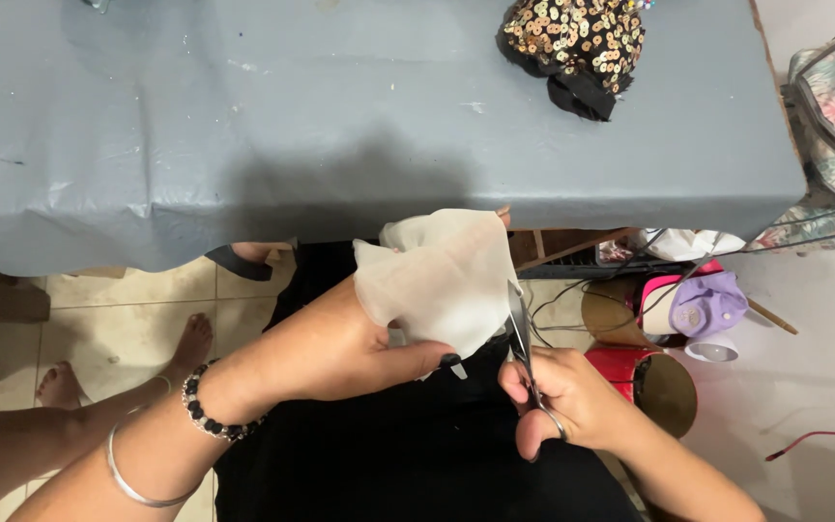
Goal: Trimming the edges of a small piece of white fabric using scissors
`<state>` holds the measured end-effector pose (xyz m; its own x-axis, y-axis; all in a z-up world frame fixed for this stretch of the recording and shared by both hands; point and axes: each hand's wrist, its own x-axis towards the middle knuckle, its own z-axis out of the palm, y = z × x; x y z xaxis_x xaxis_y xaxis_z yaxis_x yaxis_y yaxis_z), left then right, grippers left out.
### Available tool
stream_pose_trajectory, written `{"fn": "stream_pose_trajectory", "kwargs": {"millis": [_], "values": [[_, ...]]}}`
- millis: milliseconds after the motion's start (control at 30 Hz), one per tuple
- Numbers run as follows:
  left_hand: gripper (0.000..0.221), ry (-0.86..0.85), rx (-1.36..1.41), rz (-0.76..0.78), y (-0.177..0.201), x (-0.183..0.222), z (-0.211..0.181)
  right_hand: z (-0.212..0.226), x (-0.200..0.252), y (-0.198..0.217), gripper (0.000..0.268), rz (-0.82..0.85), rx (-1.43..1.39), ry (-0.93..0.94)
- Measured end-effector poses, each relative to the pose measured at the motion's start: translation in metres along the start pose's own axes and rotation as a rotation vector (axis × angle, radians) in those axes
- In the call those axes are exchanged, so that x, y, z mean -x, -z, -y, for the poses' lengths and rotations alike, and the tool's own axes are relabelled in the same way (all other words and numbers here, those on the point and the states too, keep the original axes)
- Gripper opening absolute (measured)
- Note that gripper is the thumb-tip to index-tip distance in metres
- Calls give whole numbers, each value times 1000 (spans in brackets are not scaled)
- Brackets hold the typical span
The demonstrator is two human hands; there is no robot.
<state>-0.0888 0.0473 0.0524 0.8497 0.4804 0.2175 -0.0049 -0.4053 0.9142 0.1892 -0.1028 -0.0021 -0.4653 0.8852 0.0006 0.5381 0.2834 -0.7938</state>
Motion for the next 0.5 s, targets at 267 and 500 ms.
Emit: {"fn": "stream_pose_trajectory", "kwargs": {"millis": [267, 500], "values": [[43, 34, -23, 23, -1, 3, 12, -2, 3, -1, 58, -3, 5, 5], [26, 108, 21, 91, 11, 1, 10, -7, 11, 2, 51, 40, 28, -29]]}}
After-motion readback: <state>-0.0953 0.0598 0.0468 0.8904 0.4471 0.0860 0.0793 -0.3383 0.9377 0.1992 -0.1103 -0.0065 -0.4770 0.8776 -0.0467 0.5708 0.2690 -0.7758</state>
